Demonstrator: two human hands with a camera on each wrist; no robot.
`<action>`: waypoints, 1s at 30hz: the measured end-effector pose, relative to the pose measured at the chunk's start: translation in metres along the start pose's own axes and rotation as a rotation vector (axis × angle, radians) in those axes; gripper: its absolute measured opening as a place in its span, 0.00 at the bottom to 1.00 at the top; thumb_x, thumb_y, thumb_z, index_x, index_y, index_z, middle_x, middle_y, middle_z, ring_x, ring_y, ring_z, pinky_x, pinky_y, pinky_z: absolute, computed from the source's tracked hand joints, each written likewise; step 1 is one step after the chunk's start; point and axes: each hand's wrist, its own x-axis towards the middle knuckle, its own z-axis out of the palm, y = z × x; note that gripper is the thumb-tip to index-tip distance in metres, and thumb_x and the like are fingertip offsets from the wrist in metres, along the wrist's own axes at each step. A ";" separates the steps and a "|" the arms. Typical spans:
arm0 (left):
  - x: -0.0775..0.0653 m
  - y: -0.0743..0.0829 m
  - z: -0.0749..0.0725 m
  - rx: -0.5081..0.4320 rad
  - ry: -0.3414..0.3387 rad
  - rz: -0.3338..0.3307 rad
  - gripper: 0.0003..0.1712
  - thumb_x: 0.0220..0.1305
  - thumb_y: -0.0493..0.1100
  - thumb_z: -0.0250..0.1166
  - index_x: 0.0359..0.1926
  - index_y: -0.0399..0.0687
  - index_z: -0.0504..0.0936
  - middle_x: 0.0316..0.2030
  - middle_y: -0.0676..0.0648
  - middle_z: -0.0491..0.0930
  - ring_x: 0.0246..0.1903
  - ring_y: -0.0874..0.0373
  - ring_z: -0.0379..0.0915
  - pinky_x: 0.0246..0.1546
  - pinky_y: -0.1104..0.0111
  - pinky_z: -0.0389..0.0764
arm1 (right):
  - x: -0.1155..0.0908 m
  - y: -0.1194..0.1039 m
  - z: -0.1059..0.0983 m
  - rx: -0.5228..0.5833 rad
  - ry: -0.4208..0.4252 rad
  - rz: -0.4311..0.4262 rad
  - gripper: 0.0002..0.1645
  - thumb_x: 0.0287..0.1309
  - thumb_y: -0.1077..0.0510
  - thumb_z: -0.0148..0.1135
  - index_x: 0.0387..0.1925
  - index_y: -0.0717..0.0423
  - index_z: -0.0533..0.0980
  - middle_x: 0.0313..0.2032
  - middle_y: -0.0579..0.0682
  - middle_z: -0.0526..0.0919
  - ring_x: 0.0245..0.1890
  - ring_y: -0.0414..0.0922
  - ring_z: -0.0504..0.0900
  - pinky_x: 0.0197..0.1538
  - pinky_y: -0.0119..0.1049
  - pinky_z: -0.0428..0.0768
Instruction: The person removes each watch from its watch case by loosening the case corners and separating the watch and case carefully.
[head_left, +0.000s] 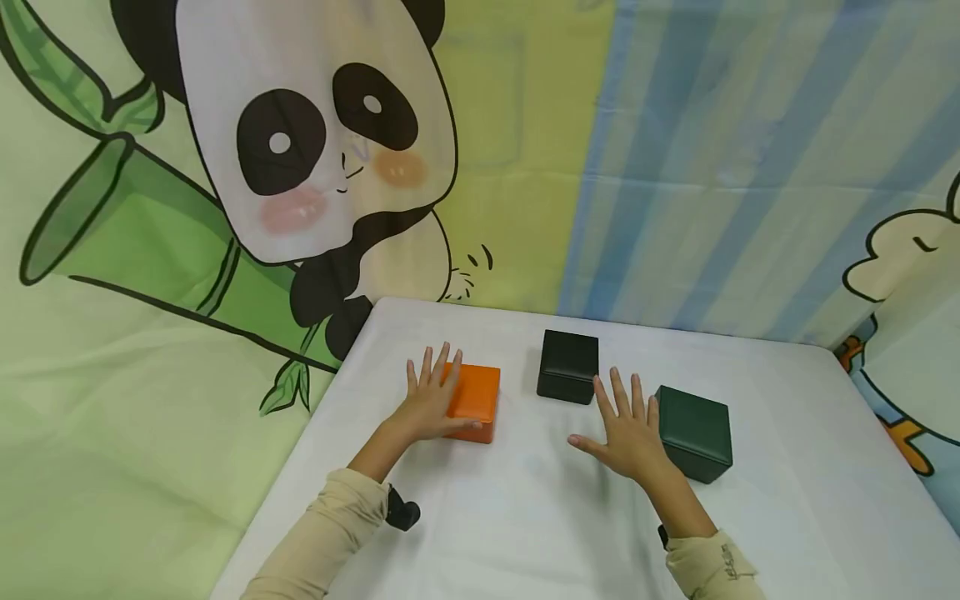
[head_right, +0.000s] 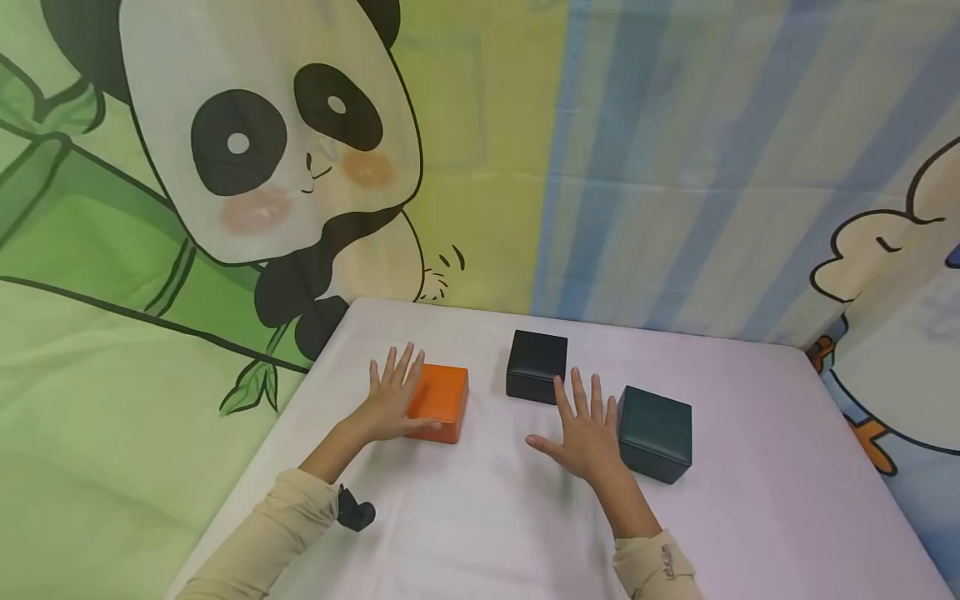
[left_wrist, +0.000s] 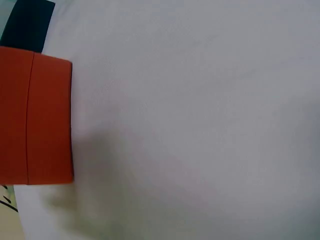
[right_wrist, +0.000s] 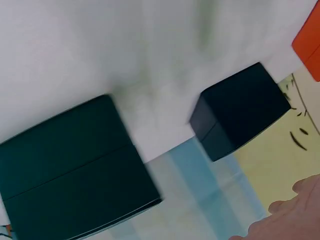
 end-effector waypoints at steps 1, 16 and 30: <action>-0.001 -0.005 0.001 -0.026 -0.007 -0.007 0.69 0.43 0.77 0.57 0.71 0.46 0.30 0.70 0.41 0.22 0.68 0.38 0.16 0.61 0.37 0.26 | 0.003 -0.005 0.001 0.015 0.002 -0.011 0.63 0.44 0.24 0.53 0.71 0.51 0.42 0.71 0.57 0.33 0.69 0.60 0.25 0.64 0.66 0.34; -0.027 -0.045 0.060 -0.438 -0.076 -0.134 0.76 0.39 0.65 0.71 0.69 0.39 0.26 0.70 0.35 0.31 0.69 0.38 0.28 0.66 0.44 0.33 | 0.057 -0.096 0.040 0.020 -0.038 -0.220 0.66 0.38 0.23 0.58 0.71 0.50 0.45 0.71 0.56 0.35 0.70 0.60 0.33 0.66 0.63 0.41; -0.021 -0.047 0.091 -0.509 -0.019 -0.065 0.59 0.46 0.67 0.65 0.70 0.44 0.47 0.70 0.42 0.48 0.69 0.40 0.34 0.63 0.41 0.32 | 0.081 -0.119 0.084 -0.042 0.027 -0.355 0.59 0.41 0.29 0.61 0.69 0.52 0.51 0.70 0.58 0.49 0.70 0.53 0.48 0.64 0.59 0.53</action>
